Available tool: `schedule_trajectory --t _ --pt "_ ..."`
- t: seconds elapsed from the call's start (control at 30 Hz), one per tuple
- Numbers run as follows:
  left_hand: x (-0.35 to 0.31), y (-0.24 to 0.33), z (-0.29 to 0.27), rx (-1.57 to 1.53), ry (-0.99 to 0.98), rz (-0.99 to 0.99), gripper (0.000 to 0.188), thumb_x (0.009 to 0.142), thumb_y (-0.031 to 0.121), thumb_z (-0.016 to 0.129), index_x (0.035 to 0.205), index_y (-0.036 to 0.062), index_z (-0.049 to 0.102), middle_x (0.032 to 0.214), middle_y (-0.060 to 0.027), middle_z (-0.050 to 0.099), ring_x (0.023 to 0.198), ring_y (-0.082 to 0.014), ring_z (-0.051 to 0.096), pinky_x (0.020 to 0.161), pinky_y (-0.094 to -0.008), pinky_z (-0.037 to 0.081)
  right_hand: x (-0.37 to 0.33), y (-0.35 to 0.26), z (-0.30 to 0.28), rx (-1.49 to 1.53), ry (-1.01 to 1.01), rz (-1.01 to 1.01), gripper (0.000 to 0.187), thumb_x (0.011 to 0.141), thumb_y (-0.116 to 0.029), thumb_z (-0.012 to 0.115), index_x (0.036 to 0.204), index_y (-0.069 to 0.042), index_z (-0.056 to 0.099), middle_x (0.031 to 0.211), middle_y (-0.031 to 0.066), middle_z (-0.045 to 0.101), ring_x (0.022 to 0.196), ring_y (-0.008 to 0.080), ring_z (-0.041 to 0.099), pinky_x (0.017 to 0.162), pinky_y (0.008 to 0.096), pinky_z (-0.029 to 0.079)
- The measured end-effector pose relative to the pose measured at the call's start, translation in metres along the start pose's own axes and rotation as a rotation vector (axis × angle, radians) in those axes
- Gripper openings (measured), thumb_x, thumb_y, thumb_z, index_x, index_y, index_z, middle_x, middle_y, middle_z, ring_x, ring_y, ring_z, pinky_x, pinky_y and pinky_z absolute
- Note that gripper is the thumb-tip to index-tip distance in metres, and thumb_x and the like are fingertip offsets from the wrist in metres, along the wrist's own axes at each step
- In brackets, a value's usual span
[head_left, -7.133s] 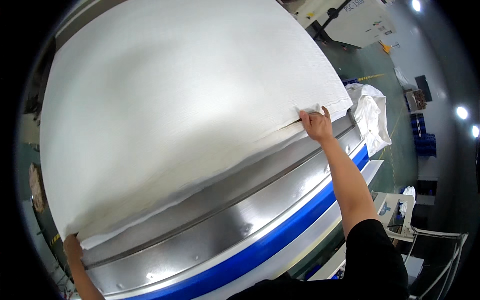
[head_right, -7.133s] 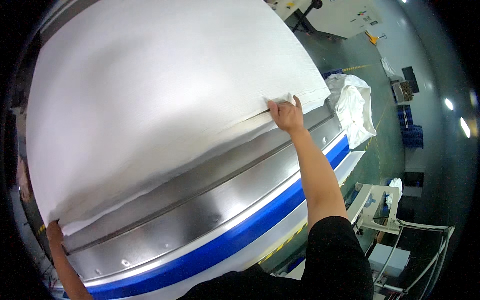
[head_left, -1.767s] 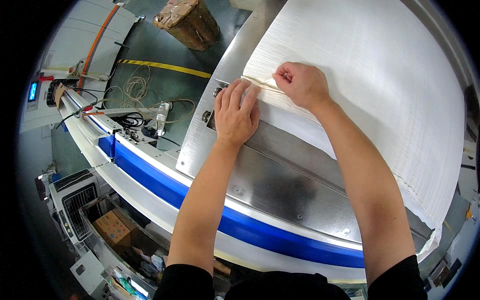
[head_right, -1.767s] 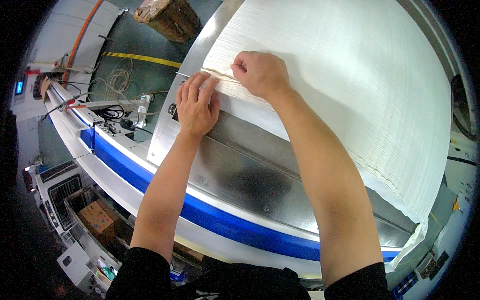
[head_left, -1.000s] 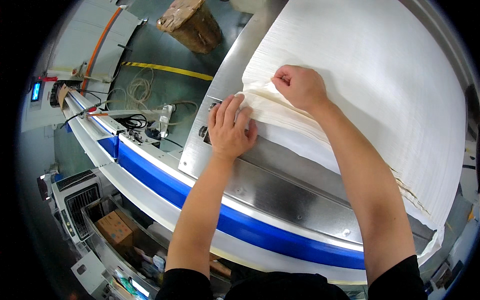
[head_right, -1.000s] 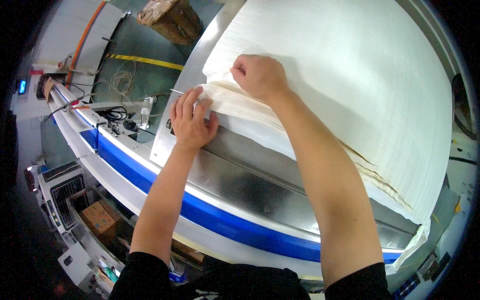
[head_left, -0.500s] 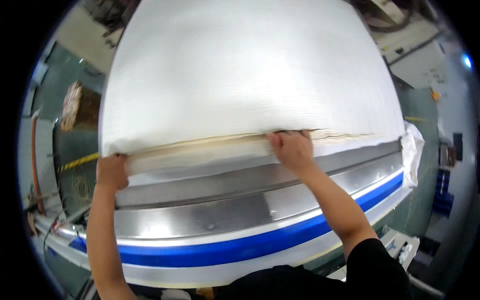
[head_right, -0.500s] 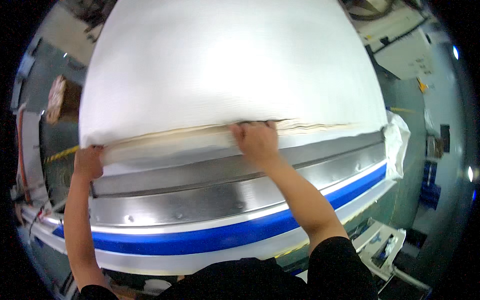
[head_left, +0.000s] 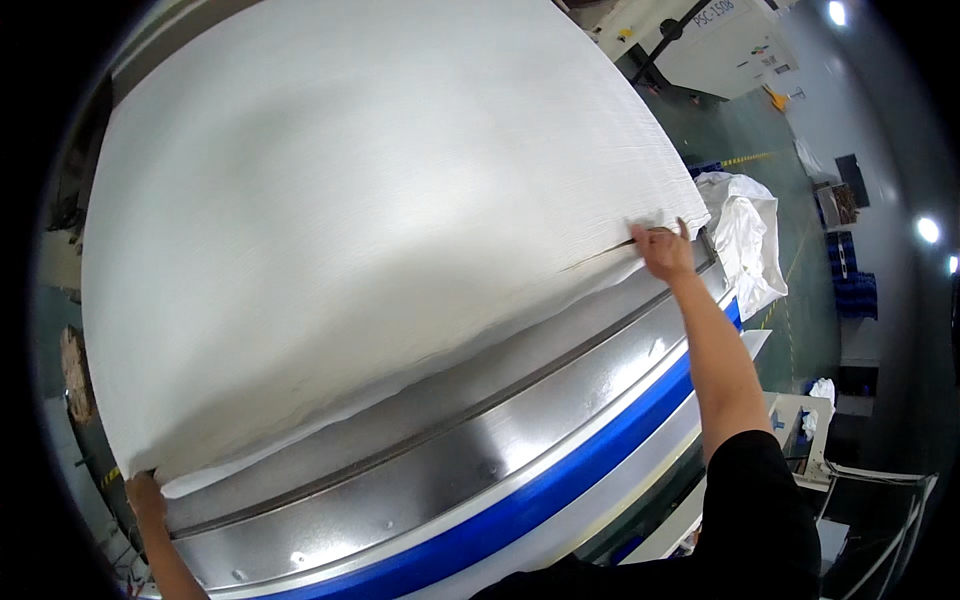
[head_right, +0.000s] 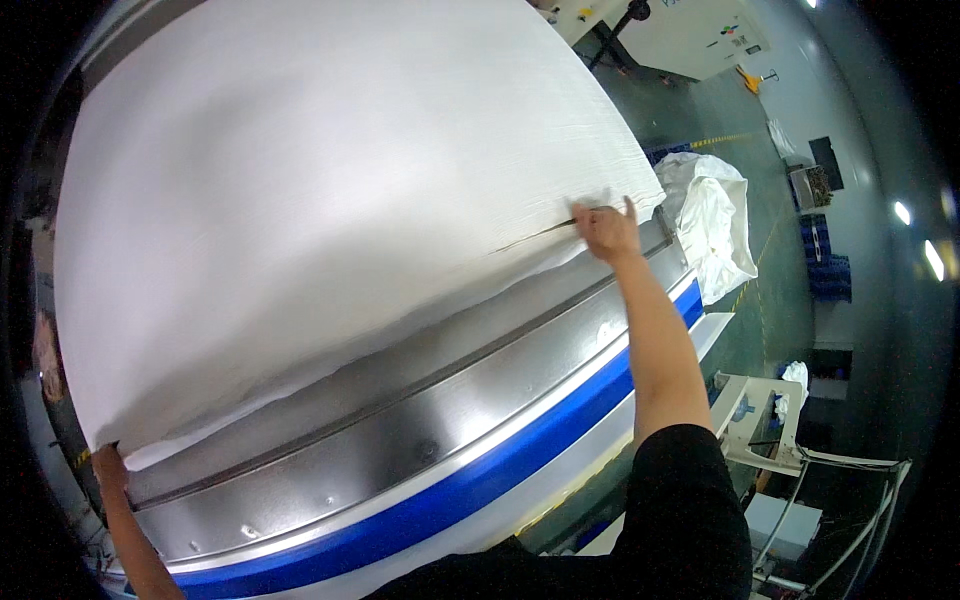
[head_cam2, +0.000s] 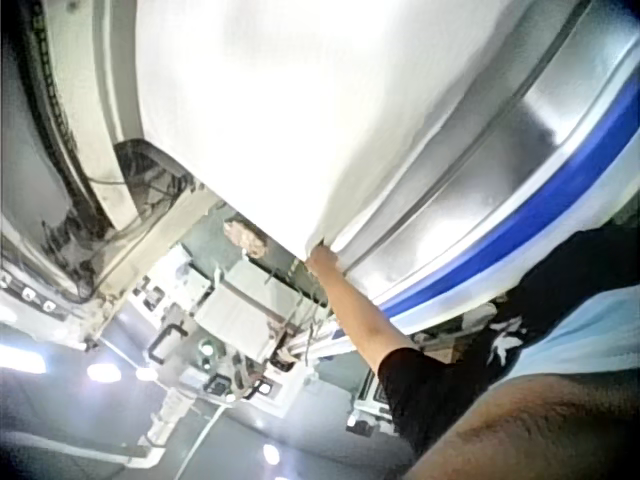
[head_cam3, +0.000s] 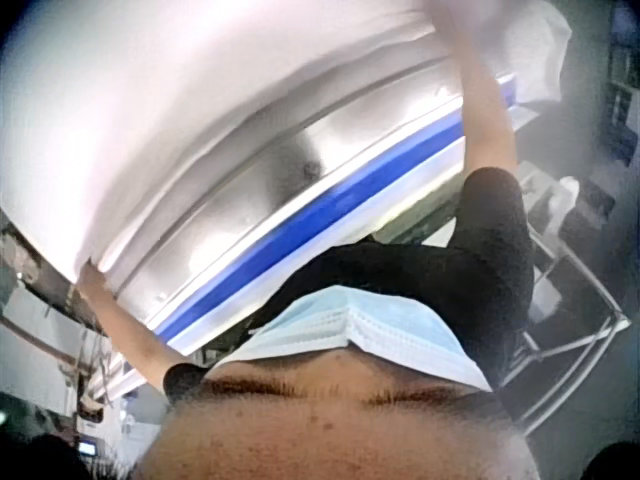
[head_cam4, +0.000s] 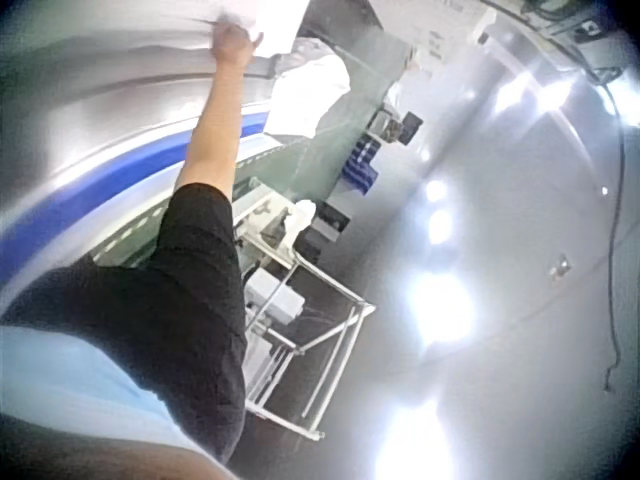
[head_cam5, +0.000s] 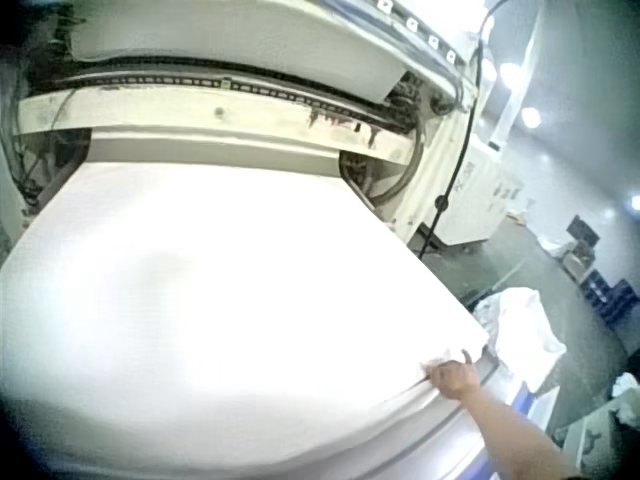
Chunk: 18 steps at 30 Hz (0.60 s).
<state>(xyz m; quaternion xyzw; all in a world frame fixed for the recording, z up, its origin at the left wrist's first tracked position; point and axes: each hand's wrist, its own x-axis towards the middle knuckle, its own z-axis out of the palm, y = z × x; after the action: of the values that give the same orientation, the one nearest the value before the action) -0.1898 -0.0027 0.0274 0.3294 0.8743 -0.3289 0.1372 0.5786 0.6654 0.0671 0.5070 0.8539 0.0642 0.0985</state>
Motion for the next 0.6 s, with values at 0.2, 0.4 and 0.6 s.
schedule_trajectory --t 0.2,0.4,0.6 --pt "0.002 0.006 0.014 -0.031 0.141 0.047 0.021 0.083 0.002 0.055 0.100 0.0034 0.066 0.094 -0.0153 0.062 0.100 -0.0346 0.056 0.090 -0.0444 0.044 0.023 0.171 0.037 -0.444 -0.092 -0.161 0.033 0.096 -0.028 0.042 0.111 -0.017 0.069 0.110 0.0108 0.068 0.109 0.0263 0.061 0.109 0.0493 0.034" --pt "-0.023 -0.036 0.030 0.046 0.148 0.035 0.021 0.079 0.001 0.056 0.097 0.0065 0.064 0.101 -0.0118 0.062 0.105 -0.0313 0.055 0.101 -0.0448 0.037 0.042 0.154 0.026 -0.334 -0.287 -0.112 0.024 0.087 -0.018 0.051 0.103 -0.011 0.067 0.105 0.0092 0.068 0.100 0.0261 0.065 0.088 0.0388 0.049" --pt "-0.030 -0.036 0.010 0.111 0.032 0.004 0.033 0.086 0.004 0.050 0.114 0.0171 0.063 0.118 -0.0009 0.062 0.120 -0.0190 0.051 0.116 -0.0410 0.021 0.033 0.189 0.034 -0.243 -0.134 -0.012 0.031 0.085 -0.011 0.051 0.108 -0.018 0.070 0.104 0.0055 0.071 0.094 0.0283 0.066 0.085 0.0395 0.050"
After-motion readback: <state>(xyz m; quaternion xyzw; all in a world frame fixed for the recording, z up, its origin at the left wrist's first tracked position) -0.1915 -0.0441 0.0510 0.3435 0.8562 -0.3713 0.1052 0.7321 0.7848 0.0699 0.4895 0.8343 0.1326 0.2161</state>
